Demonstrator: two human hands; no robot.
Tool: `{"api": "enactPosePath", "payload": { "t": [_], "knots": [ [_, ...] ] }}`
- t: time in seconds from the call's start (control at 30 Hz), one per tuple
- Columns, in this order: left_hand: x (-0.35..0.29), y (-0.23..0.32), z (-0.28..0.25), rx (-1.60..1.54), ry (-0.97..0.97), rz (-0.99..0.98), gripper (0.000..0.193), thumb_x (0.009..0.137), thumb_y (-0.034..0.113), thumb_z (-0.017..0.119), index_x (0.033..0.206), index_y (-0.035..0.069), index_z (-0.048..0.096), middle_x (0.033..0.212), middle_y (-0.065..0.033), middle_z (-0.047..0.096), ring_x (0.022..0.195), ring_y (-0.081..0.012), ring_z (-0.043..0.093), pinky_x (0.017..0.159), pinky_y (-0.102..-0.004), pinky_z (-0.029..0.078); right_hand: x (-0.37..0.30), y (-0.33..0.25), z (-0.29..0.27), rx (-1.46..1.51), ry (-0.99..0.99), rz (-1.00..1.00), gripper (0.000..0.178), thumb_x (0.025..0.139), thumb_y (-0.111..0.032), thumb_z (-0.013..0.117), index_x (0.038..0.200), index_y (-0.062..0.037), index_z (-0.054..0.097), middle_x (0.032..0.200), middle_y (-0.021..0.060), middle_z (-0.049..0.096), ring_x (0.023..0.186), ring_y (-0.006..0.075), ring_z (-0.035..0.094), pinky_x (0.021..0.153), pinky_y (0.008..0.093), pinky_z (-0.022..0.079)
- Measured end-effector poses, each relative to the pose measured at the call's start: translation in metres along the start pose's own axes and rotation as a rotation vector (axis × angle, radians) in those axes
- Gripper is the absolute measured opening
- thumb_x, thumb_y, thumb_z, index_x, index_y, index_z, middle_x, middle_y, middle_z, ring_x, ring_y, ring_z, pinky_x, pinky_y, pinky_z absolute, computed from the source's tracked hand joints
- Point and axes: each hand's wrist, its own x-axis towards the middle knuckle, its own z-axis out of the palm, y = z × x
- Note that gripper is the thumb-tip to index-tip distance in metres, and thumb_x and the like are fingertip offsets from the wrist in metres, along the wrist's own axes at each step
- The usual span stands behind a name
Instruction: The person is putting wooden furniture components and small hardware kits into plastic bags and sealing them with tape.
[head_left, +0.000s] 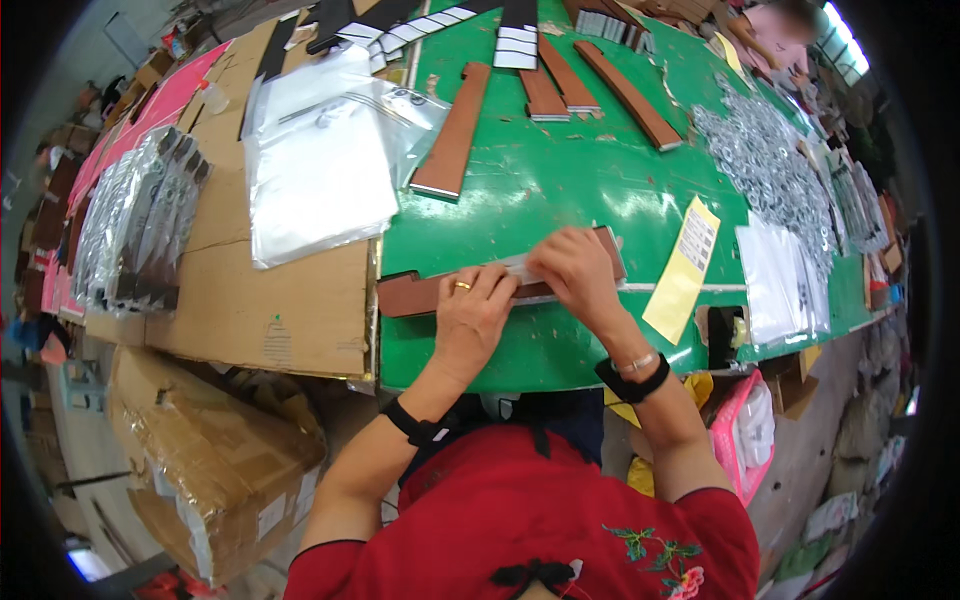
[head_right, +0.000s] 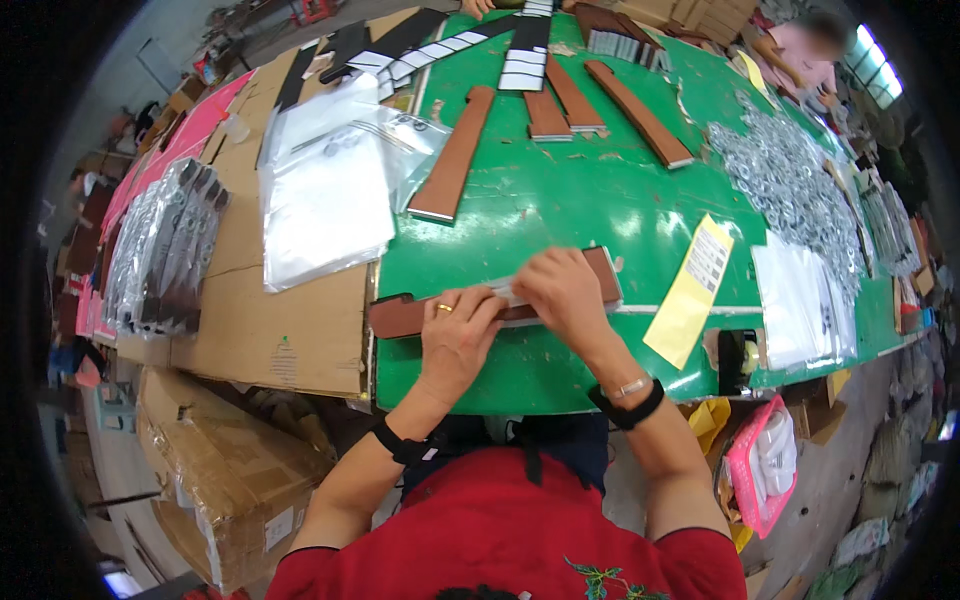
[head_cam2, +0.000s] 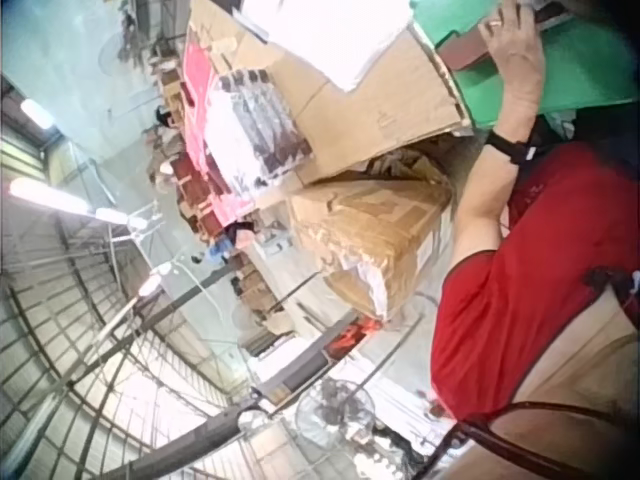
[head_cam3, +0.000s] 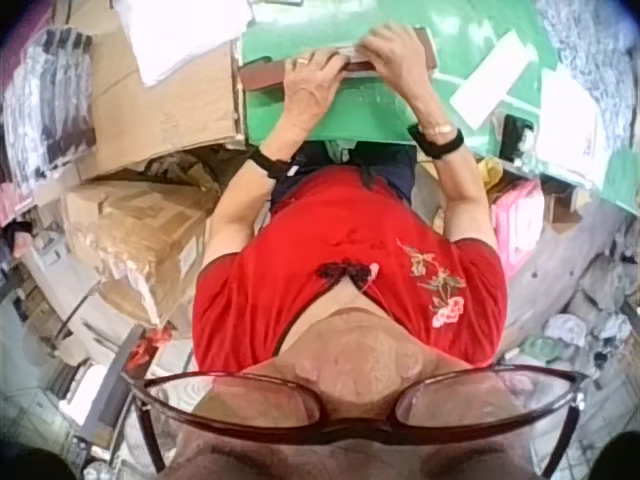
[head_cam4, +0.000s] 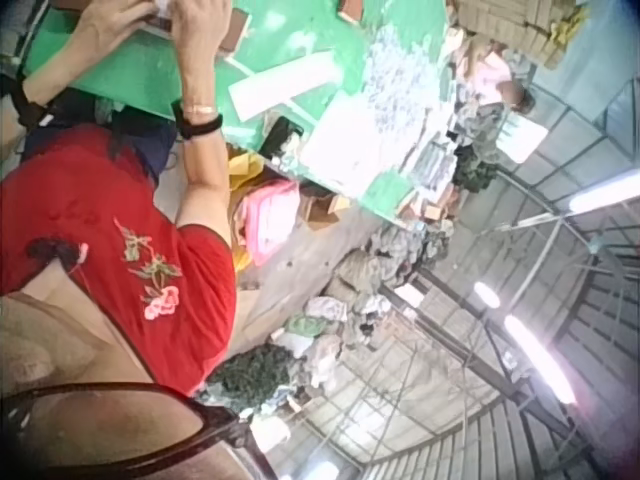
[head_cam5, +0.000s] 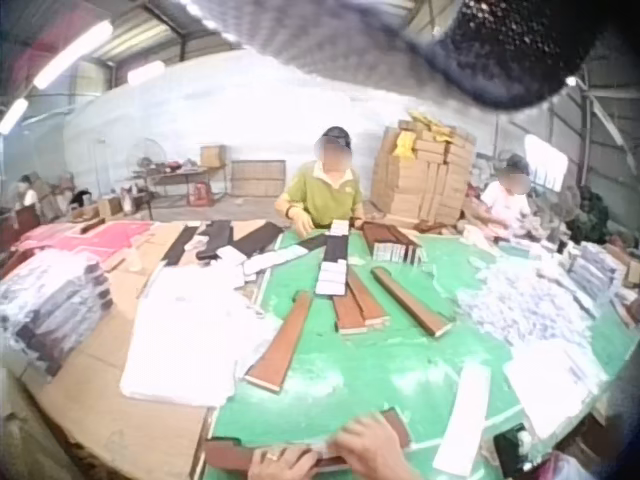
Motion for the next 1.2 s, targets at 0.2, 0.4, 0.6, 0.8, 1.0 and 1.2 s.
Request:
{"api": "enactPosePath", "payload": {
  "t": [0.2, 0.4, 0.6, 0.8, 1.0, 1.2],
  "knots": [
    [0.008, -0.009, -0.01, -0.066, -0.056, -0.004, 0.03, 0.078, 0.015, 0.072, 0.107, 0.012, 0.064, 0.108, -0.0037, 0.062, 0.102, -0.0252, 0.057, 0.087, -0.0398, 0.044, -0.033, -0.017, 0.005, -0.092, 0.096, -0.051, 0.017, 0.08, -0.015, 0.069, 0.095, -0.0076, 0.066, 0.1, 0.0053, 0.065, 0.099, 0.0252, 0.06, 0.092, 0.0415, 0.044],
    [0.034, -0.168, -0.061, 0.207, 0.126, -0.39, 0.034, 0.082, 0.025, 0.072, 0.113, 0.01, 0.065, 0.109, -0.0105, 0.066, 0.103, -0.0315, 0.06, 0.088, -0.0419, 0.048, -0.033, -0.022, -0.005, -0.037, 0.096, -0.062, 0.017, 0.083, -0.016, 0.069, 0.097, -0.0062, 0.067, 0.106, 0.0073, 0.066, 0.101, 0.0265, 0.061, 0.098, 0.0444, 0.043],
    [0.071, -0.21, -0.036, 0.315, 0.025, -0.375, 0.034, 0.08, 0.028, 0.074, 0.108, 0.012, 0.065, 0.098, -0.0096, 0.064, 0.096, -0.0323, 0.06, 0.084, -0.0434, 0.049, -0.029, -0.025, -0.003, -0.017, 0.106, 0.008, 0.012, 0.084, -0.016, 0.068, 0.091, -0.0062, 0.067, 0.1, 0.0074, 0.066, 0.095, 0.0272, 0.061, 0.092, 0.0432, 0.044],
    [0.079, -0.238, -0.015, 0.357, 0.008, -0.488, 0.018, 0.078, 0.022, 0.073, 0.087, 0.01, 0.064, 0.09, -0.0071, 0.062, 0.089, -0.0294, 0.059, 0.076, -0.0416, 0.05, -0.028, -0.03, -0.008, 0.007, 0.074, 0.045, 0.011, 0.084, -0.015, 0.068, 0.091, -0.0062, 0.067, 0.1, 0.0067, 0.066, 0.096, 0.027, 0.06, 0.093, 0.0424, 0.043],
    [0.086, -0.221, -0.017, 0.333, 0.143, -0.318, 0.016, 0.077, 0.023, 0.073, 0.083, 0.011, 0.066, 0.089, -0.0065, 0.06, 0.088, -0.0283, 0.059, 0.076, -0.0417, 0.049, -0.025, -0.029, -0.01, 0.0, 0.041, 0.075, 0.011, 0.084, -0.014, 0.068, 0.092, -0.0064, 0.067, 0.1, 0.0066, 0.067, 0.096, 0.027, 0.06, 0.093, 0.0419, 0.042],
    [0.098, -0.245, -0.021, 0.094, -0.027, -0.546, 0.019, 0.077, 0.028, 0.073, 0.08, 0.01, 0.071, 0.086, -0.009, 0.068, 0.085, -0.0287, 0.065, 0.071, -0.0427, 0.051, -0.02, -0.03, -0.014, 0.038, 0.021, 0.095, 0.01, 0.085, -0.014, 0.067, 0.092, -0.0066, 0.067, 0.099, 0.0058, 0.067, 0.096, 0.026, 0.06, 0.094, 0.042, 0.041]
  ]
}}
